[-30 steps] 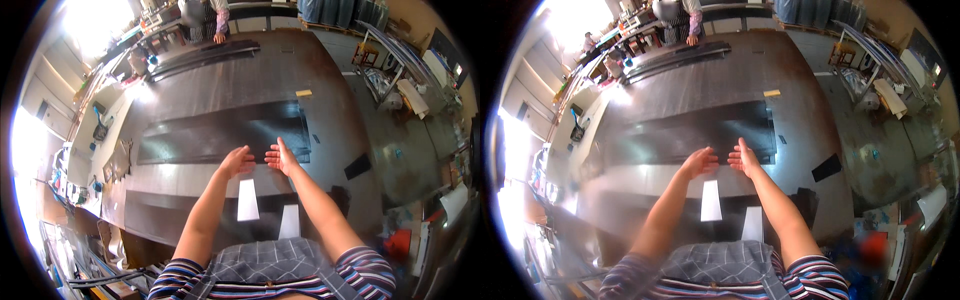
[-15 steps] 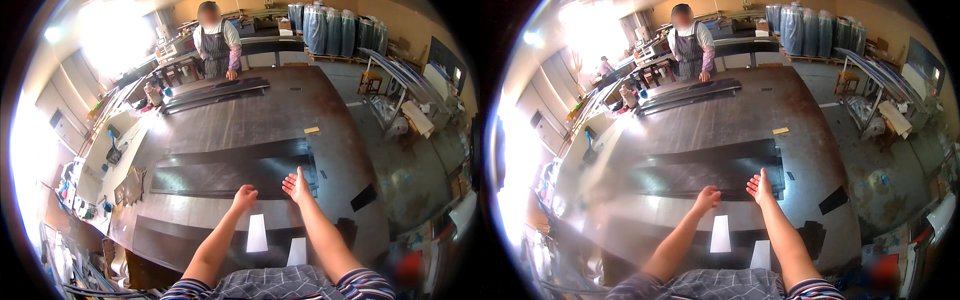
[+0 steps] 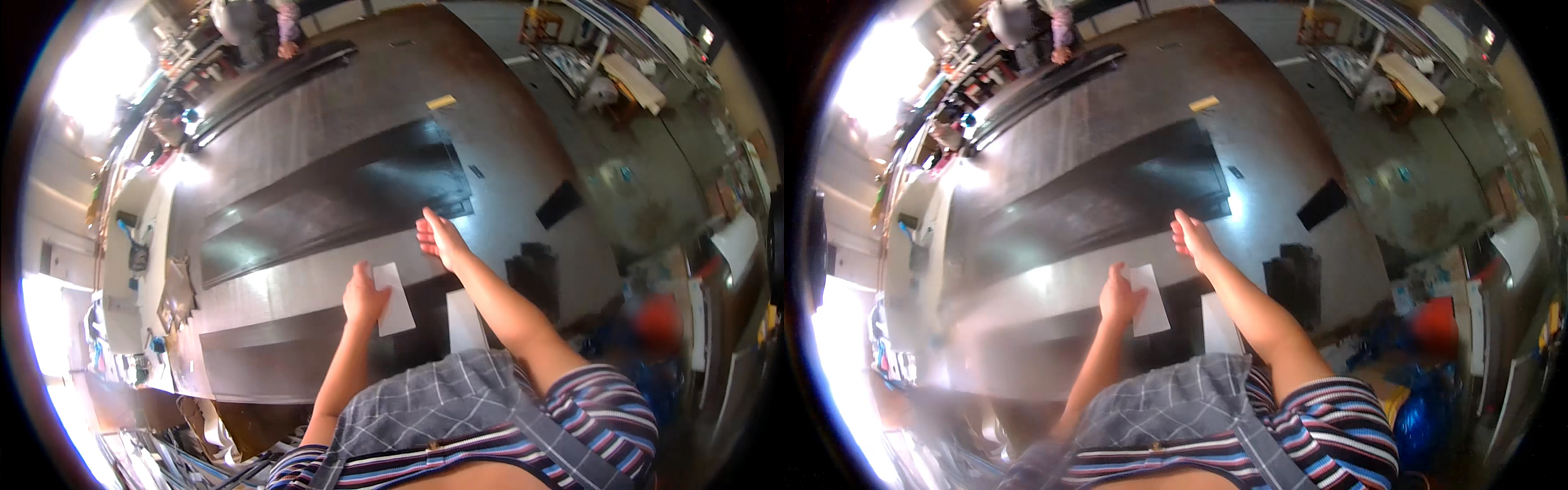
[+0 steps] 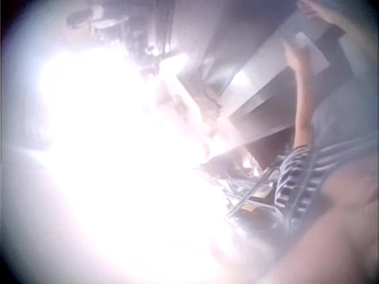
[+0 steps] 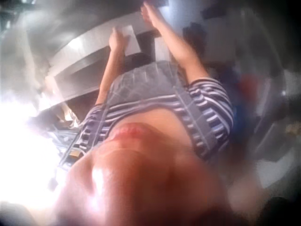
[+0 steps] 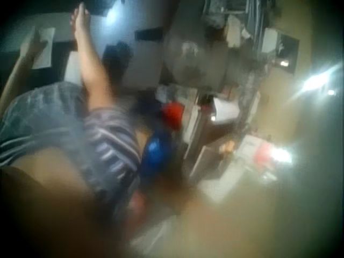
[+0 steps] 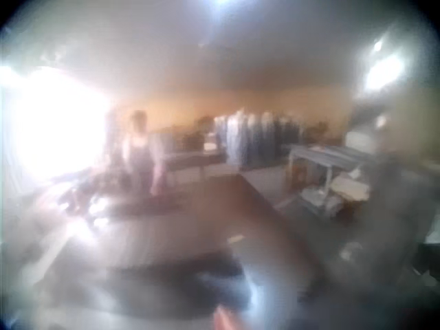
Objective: The person positions white templates onto dark flexible sheets on a large industrial work table. They pick up and organize the sheets into a stack.
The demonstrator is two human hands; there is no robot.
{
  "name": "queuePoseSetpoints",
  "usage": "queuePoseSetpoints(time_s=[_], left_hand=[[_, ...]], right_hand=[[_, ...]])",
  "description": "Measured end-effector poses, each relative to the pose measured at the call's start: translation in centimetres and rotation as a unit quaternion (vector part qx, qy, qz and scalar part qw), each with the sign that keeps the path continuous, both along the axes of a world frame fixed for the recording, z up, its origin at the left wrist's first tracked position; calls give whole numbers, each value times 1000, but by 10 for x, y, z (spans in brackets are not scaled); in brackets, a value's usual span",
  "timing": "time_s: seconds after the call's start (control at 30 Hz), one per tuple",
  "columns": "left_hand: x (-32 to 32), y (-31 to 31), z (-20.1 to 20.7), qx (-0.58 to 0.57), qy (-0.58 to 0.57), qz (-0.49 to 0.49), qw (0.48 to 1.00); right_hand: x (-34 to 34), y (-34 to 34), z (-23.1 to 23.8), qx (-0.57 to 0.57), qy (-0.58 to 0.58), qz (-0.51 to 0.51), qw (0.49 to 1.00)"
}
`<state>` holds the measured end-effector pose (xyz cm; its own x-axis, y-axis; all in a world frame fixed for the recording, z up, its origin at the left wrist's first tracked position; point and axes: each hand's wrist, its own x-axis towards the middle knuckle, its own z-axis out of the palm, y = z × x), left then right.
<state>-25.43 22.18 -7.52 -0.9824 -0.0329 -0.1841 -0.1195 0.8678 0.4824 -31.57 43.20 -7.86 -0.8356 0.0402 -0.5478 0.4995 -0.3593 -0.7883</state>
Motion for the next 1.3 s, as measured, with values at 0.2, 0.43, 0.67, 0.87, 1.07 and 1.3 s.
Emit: queuePoseSetpoints(time_s=[0.2, 0.43, 0.67, 0.87, 1.07, 1.3], left_hand=[[8, -6, 9, 351, -121, 32, 928], [28, -14, 53, 416, -157, 70, 893], [79, -6, 83, 511, -258, 3, 820], [97, -11, 61, 473, -297, 7, 830], [79, -3, 84, 490, -193, 7, 850], [69, -46, 86, 516, -12, 139, 845]], right_hand=[[-30, 56, 3, 2, 3, -60, 998], [-104, 119, 5, 33, -16, -80, 996], [-129, 121, 10, 92, -95, -55, 990], [-148, 132, -27, 145, -60, -19, 987], [-149, 123, -9, 273, 62, 69, 958], [-66, 84, 103, 205, 237, 73, 947]])
